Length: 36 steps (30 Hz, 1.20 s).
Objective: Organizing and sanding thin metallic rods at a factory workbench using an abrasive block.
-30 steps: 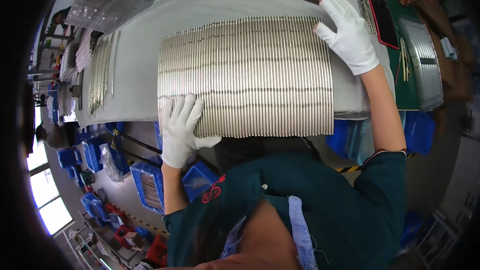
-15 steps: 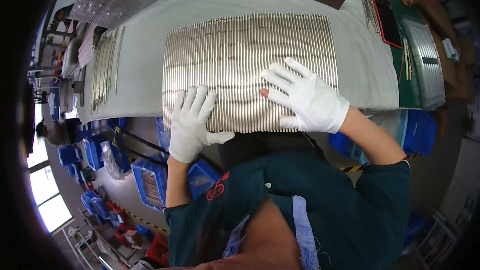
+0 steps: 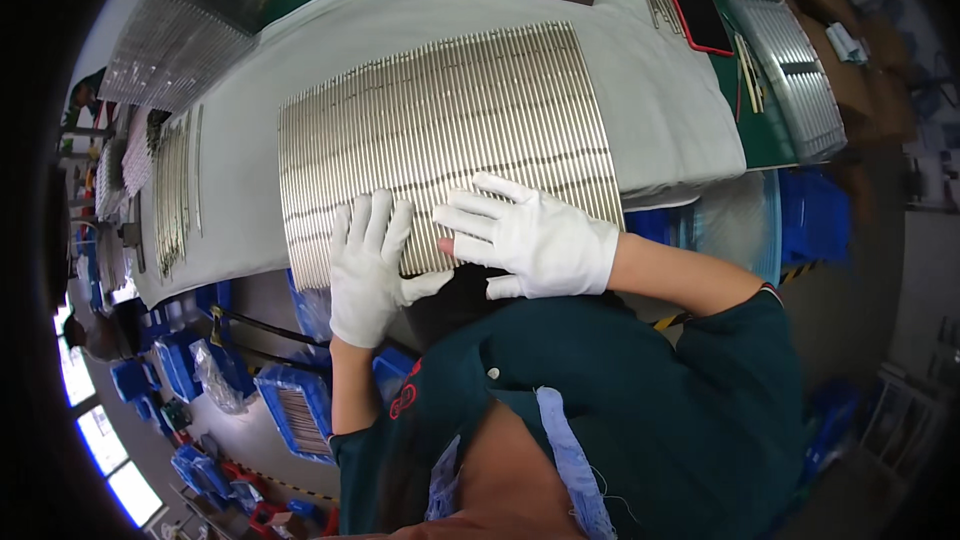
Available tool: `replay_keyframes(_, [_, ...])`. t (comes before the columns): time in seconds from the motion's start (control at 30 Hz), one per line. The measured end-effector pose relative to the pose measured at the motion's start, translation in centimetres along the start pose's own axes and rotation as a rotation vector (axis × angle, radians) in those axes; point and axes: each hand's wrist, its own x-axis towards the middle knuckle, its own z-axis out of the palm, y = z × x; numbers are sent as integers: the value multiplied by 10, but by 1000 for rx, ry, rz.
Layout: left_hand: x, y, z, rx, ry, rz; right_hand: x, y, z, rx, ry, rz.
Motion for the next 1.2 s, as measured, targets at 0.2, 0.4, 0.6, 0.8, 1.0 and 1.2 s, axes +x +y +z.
replay_keyframes(0.2, [16,14,10,-56,49,76,-38,11,-20,-101,83,204])
replay_keyframes(0.4, [19,16,11,-52,-15,54,-63,20,-24,-117,131,279])
replay_keyframes(0.6, [23,20,13,-78,-19,70,-57,7,-13,-149,-3,302])
replay_keyframes(0.8, [29,30,17,-81,2,78,-39,8,-6,-146,26,280])
replay_keyframes(1.0, [29,30,13,-90,-61,53,-36,7,-3,-178,18,260])
replay_keyframes(1.2, [39,38,14,-133,-59,64,-27,3,-1,-125,51,267])
